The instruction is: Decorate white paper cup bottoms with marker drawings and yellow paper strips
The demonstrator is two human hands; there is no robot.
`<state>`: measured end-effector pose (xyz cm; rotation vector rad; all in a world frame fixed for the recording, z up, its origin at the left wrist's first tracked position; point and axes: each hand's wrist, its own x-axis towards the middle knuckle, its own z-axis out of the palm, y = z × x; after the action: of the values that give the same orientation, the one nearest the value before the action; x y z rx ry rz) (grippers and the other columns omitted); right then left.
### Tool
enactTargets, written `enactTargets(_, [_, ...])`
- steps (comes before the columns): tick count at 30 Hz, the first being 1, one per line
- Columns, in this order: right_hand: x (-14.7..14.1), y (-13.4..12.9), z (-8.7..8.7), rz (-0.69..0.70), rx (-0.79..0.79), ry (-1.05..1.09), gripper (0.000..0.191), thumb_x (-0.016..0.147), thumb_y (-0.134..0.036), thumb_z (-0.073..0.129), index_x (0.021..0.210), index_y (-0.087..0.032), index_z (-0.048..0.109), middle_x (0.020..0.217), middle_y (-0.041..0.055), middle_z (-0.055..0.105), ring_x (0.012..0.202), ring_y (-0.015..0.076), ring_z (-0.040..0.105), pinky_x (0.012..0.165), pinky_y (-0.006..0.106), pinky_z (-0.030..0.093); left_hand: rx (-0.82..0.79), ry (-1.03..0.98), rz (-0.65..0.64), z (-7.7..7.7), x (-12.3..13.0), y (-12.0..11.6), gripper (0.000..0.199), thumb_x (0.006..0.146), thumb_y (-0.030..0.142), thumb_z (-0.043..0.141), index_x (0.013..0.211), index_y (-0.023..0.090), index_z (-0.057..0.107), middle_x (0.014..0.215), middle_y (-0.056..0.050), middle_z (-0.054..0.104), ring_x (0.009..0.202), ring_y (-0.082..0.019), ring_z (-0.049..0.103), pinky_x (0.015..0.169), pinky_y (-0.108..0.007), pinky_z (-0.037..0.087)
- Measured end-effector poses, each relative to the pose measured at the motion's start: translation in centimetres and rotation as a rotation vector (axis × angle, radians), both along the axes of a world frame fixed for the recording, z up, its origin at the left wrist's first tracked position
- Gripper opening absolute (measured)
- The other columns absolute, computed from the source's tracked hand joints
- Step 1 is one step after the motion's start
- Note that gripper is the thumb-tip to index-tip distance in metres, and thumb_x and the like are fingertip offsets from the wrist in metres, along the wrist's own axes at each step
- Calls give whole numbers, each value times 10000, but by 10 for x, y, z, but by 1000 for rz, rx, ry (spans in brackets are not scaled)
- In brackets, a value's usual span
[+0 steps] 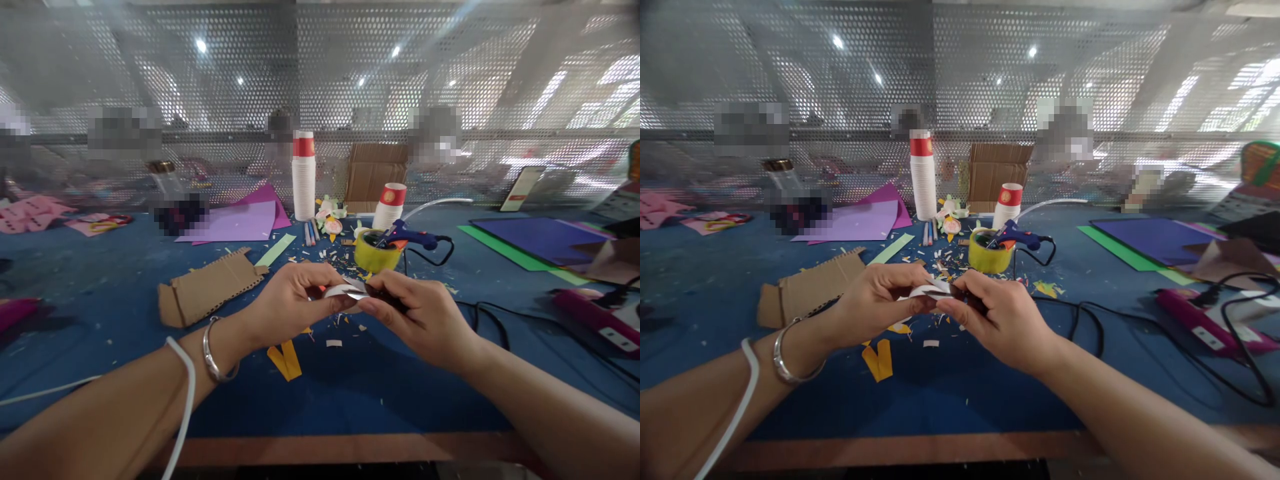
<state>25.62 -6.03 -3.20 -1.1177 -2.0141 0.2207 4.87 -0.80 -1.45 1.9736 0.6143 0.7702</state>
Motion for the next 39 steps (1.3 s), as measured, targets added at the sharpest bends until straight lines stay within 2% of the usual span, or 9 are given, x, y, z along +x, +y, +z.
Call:
enactTargets(13, [2, -1, 0, -6, -20, -65, 323, 979, -447, 503, 761, -211, 542, 560, -31, 538, 463, 87, 422, 476, 229, 334, -63, -36, -48, -2, 1, 5, 149, 834, 283, 689, 777, 146, 706, 708, -2, 600, 673, -108, 509, 618, -236, 409])
enactTargets(30, [3, 0, -2, 4, 33, -94, 310, 997, -384, 509, 745, -203, 506, 540, -62, 472, 452, 70, 383, 465, 209, 315, -260, -15, -107, -6, 0, 11, 180, 832, 303, 710, 800, 126, 717, 721, -18, 651, 682, -109, 589, 660, -238, 482])
enactTargets(39, [5, 0, -3, -17, 18, -118, 337, 997, -397, 504, 724, -200, 491, 530, -74, 429, 448, 64, 358, 463, 210, 292, -252, -30, -92, -8, 2, 11, 156, 830, 277, 708, 788, 128, 730, 709, -23, 682, 654, -102, 605, 638, -221, 493])
